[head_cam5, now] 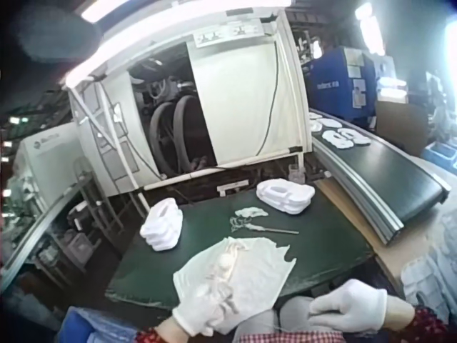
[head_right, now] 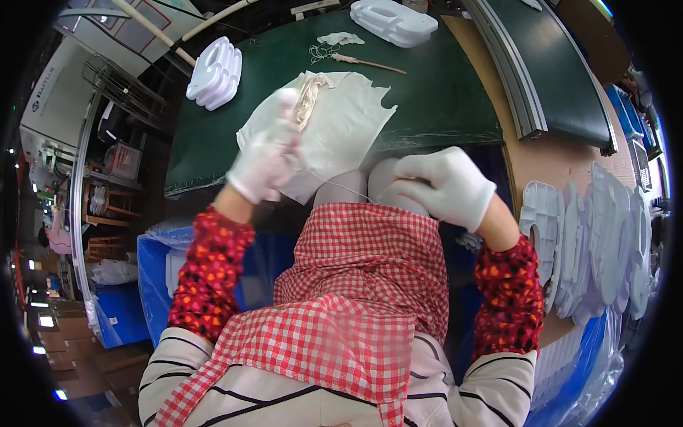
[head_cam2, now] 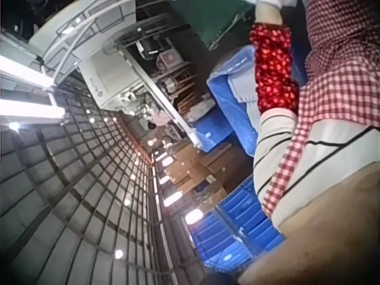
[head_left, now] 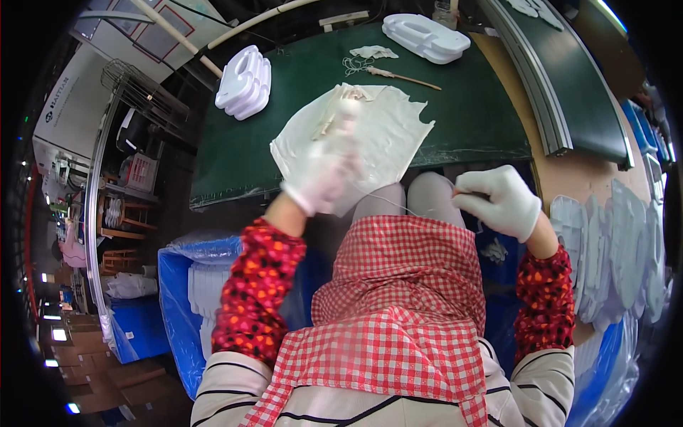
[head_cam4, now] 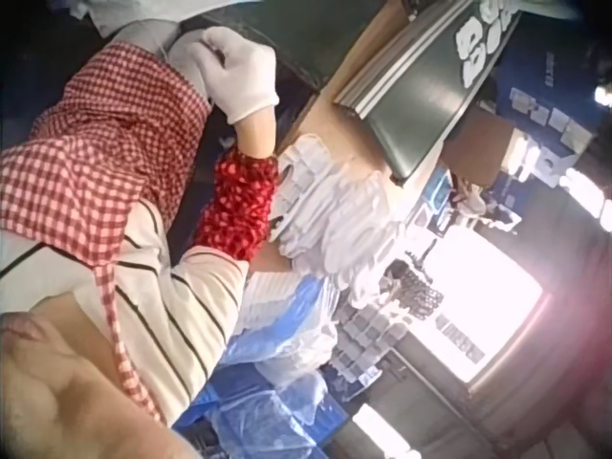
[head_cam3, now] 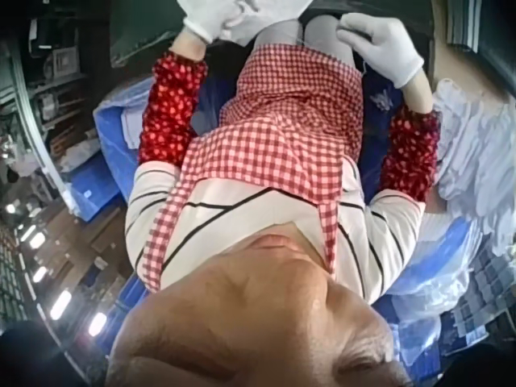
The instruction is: Manually assembling and connecting small white plastic components and organizing them into stacks at an assembly station.
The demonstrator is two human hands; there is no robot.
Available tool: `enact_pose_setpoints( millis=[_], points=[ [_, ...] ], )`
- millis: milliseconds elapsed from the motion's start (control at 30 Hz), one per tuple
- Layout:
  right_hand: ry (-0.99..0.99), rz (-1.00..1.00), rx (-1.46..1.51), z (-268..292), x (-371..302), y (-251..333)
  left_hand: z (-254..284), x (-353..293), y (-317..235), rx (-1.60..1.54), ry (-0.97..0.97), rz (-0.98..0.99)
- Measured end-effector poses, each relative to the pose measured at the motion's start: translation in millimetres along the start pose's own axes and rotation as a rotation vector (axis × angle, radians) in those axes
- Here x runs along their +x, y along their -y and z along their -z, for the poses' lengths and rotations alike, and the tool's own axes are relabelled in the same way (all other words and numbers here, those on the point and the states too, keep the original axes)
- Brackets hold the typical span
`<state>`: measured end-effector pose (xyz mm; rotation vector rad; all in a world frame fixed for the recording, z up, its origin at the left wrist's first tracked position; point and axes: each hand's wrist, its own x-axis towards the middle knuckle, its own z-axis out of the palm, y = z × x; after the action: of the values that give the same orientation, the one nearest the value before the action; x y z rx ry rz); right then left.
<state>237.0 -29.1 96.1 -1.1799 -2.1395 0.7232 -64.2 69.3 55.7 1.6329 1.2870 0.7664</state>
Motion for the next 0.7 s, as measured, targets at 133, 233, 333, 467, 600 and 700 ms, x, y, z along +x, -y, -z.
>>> enact_pose_setpoints(
  millis=[133, 233, 333, 467, 600, 700],
  points=[
    [-0.037, 0.07, -0.07, -4.3, 8.6, 13.0, -61.0, -15.9, -54.5, -0.351, 0.46, 0.223],
    [-0.118, 0.031, -0.071, 1.2, -2.3, 7.8, -84.6, -28.1, -60.0, -0.52, 0.721, 0.345],
    [-0.168, -0.028, -0.1, 5.5, -22.6, 2.3, -89.5, -35.3, -51.9, -0.514, 0.832, 0.442],
    [-0.256, 0.117, -0.316, 14.5, -29.8, 15.6, -103.5, -40.8, -34.6, -0.228, 0.855, 0.183],
    [-0.227, 0.231, -0.407, 18.8, -25.1, 22.3, -117.0, -49.5, -25.3, 0.198, 0.801, -0.282],
    [-0.163, 0.269, -0.373, 11.9, -19.3, -10.1, -117.3, -65.0, -53.1, 0.511, 0.898, -0.365]
  ],
)
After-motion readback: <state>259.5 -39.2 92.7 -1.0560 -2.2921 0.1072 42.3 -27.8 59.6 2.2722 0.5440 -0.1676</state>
